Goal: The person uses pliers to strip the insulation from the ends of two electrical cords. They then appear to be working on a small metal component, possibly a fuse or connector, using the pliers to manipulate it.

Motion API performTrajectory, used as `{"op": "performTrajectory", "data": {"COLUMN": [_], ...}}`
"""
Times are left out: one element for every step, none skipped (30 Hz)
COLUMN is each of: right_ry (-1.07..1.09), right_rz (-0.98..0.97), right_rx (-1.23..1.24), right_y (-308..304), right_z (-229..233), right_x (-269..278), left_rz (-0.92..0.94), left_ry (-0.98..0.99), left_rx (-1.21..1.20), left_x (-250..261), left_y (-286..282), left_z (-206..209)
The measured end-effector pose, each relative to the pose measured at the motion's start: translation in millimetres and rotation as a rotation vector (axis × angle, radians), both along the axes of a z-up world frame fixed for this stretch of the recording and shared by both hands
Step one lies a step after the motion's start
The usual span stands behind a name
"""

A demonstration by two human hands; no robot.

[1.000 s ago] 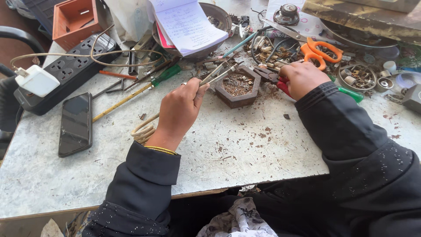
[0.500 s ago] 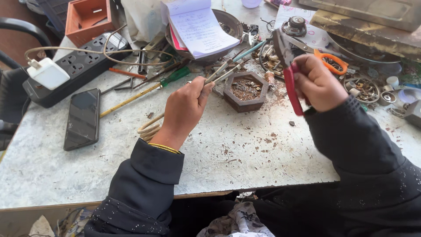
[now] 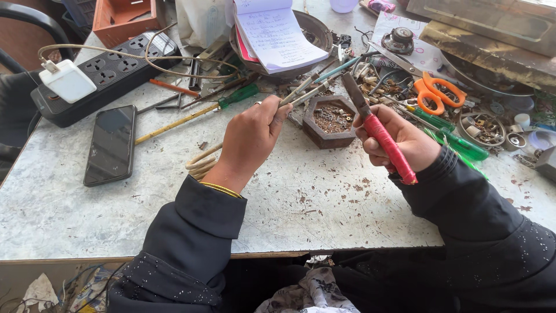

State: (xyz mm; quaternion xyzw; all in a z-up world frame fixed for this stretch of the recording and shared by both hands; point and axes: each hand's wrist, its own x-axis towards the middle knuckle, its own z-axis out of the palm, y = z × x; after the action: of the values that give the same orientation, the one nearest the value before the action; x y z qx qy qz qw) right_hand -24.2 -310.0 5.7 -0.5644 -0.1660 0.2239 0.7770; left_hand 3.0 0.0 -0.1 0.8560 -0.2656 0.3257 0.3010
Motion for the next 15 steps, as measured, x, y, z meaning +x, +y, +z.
{"op": "performTrajectory", "data": {"right_ry": [-0.002, -0.003, -0.001, 0.001, 0.002, -0.001, -0.004, -0.008, -0.015, -0.021, -0.027, -0.033, -0.038, -0.044, -0.043], "right_rz": [0.01, 0.019, 0.019, 0.018, 0.017, 0.015, 0.013, 0.01, 0.011, 0.013, 0.015, 0.028, 0.042, 0.056, 0.051], "right_rx": [-0.007, -0.014, -0.027, -0.041, -0.054, -0.057, -0.06, -0.063, -0.061, -0.059, -0.057, -0.049, -0.041, -0.033, -0.04], "right_y": [0.2, 0.8, 1.1, 1.6, 2.2, 2.8, 3.4, 3.7, 3.7, 3.6, 3.5, 3.3, 2.6, 2.2, 2.0], "right_z": [0.5, 0.8, 1.5, 2.4, 3.3, 4.3, 5.1, 6.0, 6.7, 7.3, 7.7, 8.0, 8.7, 8.8, 8.7], "right_x": [-0.4, -1.4, -2.4, -3.5, -4.6, -5.5, -6.3, -6.9, -7.6, -8.0, -8.1, -7.9, -7.3, -6.7, -6.0], "left_rz": [0.005, 0.009, 0.013, 0.017, 0.02, 0.023, 0.025, 0.026, 0.028, 0.028, 0.029, 0.031, 0.023, 0.015, 0.007], "left_ry": [0.009, 0.019, 0.029, 0.023, 0.018, 0.011, 0.004, -0.003, -0.01, -0.014, -0.017, -0.021, -0.022, -0.024, -0.026], "left_rx": [0.009, 0.018, 0.028, 0.034, 0.041, 0.049, 0.048, 0.047, 0.046, 0.048, 0.051, 0.053, 0.047, 0.041, 0.035], "left_x": [0.4, 0.4, 0.4, 0.5, 0.4, 0.7, 0.7, 0.7, 0.8, 0.6, 0.6, 0.4, 0.0, -0.4, -0.8], "left_y": [-0.3, -0.5, -0.5, -0.5, -0.4, -0.3, -0.3, -0.4, -0.5, -0.6, -0.7, -0.9, -1.3, -1.9, -2.3], "left_z": [-0.5, -1.2, -1.7, -2.0, -2.3, -2.1, -2.0, -1.9, -1.8, -1.9, -1.9, -2.0, -2.2, -2.4, -2.6]}}
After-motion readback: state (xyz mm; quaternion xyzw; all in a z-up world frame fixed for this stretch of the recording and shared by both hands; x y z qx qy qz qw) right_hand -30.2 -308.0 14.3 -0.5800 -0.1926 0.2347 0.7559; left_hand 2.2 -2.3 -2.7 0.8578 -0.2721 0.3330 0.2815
